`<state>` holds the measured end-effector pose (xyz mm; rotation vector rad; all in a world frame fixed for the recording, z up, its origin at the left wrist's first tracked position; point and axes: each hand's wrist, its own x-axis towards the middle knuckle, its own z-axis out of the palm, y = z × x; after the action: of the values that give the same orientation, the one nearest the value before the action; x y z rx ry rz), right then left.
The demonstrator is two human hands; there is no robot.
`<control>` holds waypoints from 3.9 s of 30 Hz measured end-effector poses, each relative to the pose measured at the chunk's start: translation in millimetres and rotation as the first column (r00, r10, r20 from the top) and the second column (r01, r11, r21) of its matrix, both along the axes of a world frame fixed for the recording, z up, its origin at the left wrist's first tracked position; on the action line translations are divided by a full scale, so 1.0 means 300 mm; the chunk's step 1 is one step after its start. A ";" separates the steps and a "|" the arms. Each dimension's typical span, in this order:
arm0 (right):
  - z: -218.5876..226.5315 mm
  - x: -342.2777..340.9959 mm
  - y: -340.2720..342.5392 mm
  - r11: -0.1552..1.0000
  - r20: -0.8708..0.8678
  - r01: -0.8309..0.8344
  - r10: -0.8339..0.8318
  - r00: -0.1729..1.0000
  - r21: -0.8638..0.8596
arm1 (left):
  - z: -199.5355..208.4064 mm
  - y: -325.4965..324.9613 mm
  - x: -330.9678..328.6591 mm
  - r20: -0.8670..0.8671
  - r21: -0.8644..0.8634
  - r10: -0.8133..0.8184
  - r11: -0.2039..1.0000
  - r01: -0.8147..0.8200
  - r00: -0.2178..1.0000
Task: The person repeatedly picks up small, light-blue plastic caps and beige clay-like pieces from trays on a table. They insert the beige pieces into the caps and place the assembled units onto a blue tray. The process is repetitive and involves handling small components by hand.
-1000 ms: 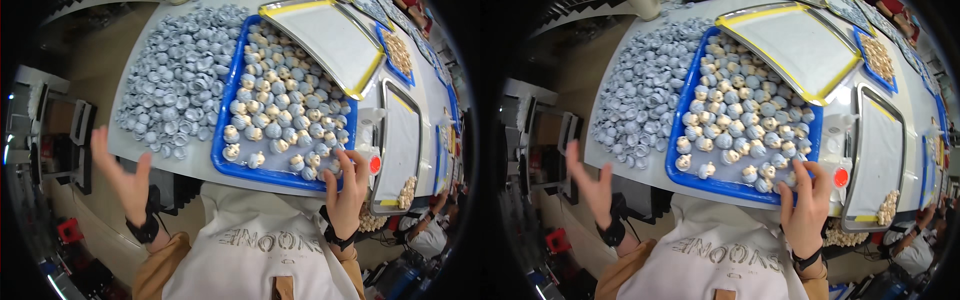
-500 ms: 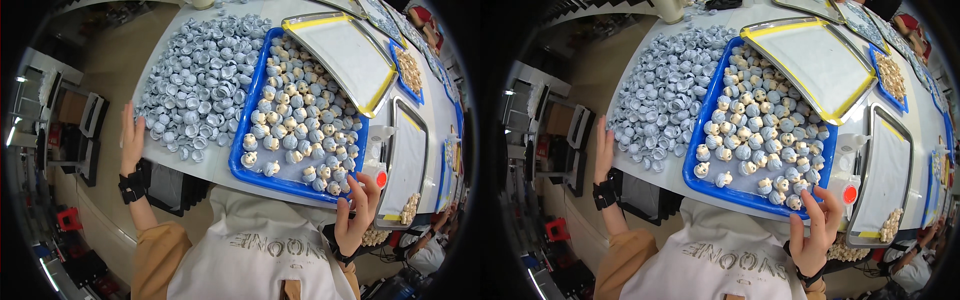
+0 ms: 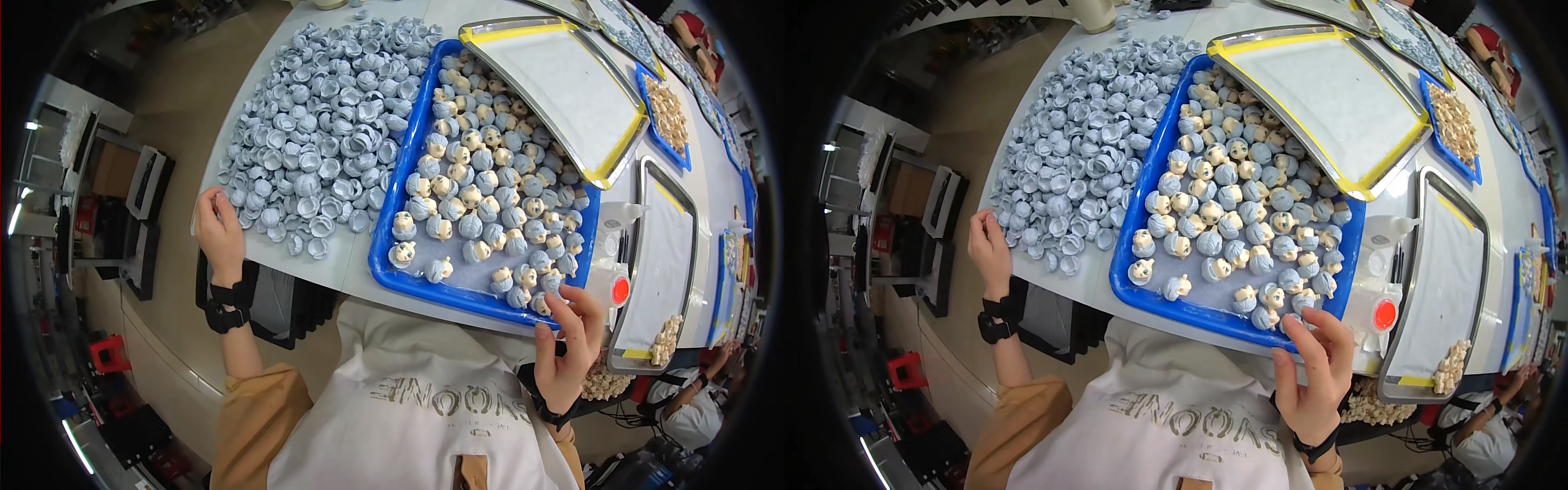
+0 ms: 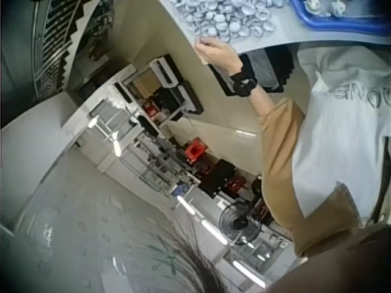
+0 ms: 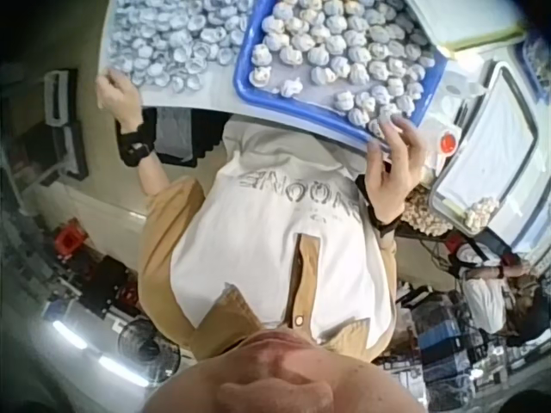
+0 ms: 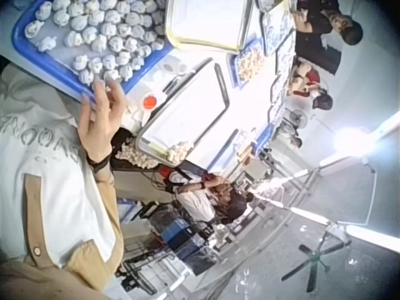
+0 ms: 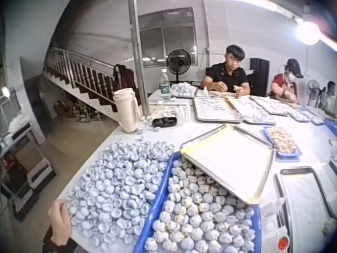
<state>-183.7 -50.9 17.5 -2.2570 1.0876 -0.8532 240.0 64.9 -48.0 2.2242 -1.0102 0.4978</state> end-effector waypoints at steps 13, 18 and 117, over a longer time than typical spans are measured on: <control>0.056 -0.237 -0.094 0.916 0.076 0.328 -0.319 0.945 -0.232 | -0.077 0.045 0.206 -0.045 0.072 0.032 0.997 -0.029 0.998; 0.056 -0.749 -0.179 0.538 -0.348 0.782 -0.832 0.432 -0.314 | -0.057 0.025 0.150 0.110 0.044 -0.006 0.999 0.001 0.994; 0.077 -0.210 -0.133 0.917 -0.042 0.368 -0.379 0.925 -0.154 | 0.207 -0.203 -0.742 -0.808 -0.576 -0.361 0.652 0.493 -0.466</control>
<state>-246.7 -90.9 40.7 -2.2427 1.5724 -1.0360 17.4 3.8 14.0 1.0473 -0.7713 -1.6621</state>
